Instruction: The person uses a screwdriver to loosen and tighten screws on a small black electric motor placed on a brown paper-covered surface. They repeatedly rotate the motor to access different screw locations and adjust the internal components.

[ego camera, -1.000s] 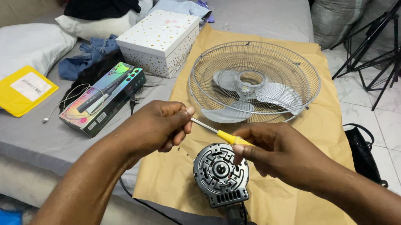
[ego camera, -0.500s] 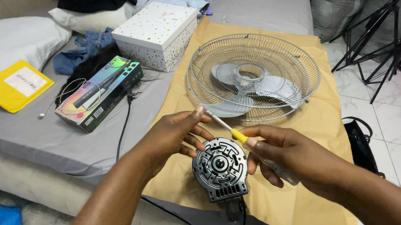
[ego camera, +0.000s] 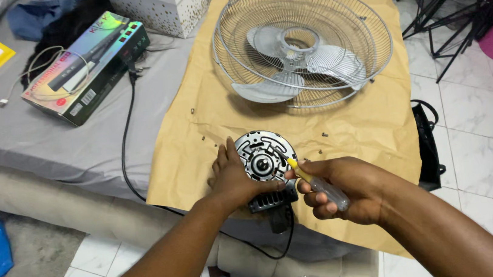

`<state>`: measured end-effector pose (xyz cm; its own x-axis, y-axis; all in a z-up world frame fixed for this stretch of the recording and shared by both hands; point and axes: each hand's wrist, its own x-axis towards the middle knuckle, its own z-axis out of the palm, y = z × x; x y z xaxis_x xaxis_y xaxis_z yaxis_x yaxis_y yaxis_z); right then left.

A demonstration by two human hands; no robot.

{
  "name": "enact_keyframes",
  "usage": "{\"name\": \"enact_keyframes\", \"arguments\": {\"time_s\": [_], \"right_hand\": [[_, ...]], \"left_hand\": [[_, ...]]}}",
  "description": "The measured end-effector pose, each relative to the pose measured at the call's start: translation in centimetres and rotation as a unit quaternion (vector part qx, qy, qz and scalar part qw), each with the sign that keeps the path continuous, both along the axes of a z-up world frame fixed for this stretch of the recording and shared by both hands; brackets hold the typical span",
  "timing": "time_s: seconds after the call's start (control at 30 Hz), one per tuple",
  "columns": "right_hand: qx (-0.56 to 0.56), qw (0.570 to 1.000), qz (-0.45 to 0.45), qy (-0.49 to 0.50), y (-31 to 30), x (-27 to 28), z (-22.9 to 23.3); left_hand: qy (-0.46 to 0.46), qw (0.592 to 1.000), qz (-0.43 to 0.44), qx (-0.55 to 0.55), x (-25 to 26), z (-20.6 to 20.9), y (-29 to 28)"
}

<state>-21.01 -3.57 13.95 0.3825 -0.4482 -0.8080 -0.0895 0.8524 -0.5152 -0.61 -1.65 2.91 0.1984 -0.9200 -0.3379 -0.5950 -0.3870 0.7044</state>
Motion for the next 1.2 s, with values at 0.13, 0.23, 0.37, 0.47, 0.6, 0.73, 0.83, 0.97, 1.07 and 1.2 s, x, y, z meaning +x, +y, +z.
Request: {"name": "enact_keyframes", "arguments": {"time_s": [0.13,0.23,0.37,0.47,0.6,0.73,0.83,0.97,1.07,1.2], "right_hand": [[0.069,0.997,-0.001,-0.047,-1.1,0.4,-1.3],[0.077,0.995,0.019,-0.052,-2.2,1.0,-1.8],[0.088,0.995,0.035,-0.039,-3.5,1.7,-2.5],[0.096,0.994,0.04,-0.042,-3.8,2.0,-2.5],[0.104,0.993,0.032,-0.038,-3.9,2.1,-2.4],[0.099,0.995,0.019,-0.012,-3.9,2.3,-2.2],[0.124,0.992,-0.006,-0.014,-4.1,2.4,-2.1],[0.153,0.987,-0.026,-0.037,-4.5,2.2,-2.3],[0.175,0.982,-0.025,-0.065,-5.5,1.8,-2.2],[0.226,0.973,-0.006,-0.051,-7.9,1.4,-1.9]], "left_hand": [[0.012,0.997,0.063,-0.036,-1.6,-0.6,-0.7],[-0.047,0.996,0.078,-0.01,-2.4,-0.1,-0.7],[-0.04,0.996,0.08,0.027,-2.9,1.1,-0.6],[-0.031,0.996,0.089,0.012,-3.2,1.4,-0.3],[-0.03,0.995,0.088,-0.031,-3.3,1.0,-0.1],[-0.018,0.994,0.082,-0.065,-3.2,0.6,0.0],[-0.011,0.996,0.077,-0.043,-3.2,0.8,-0.1],[-0.003,0.996,0.077,-0.054,-3.1,1.3,0.0],[0.01,0.995,0.09,-0.052,-3.2,1.6,0.3],[0.002,0.991,0.11,-0.073,-3.5,1.7,0.4]]}}
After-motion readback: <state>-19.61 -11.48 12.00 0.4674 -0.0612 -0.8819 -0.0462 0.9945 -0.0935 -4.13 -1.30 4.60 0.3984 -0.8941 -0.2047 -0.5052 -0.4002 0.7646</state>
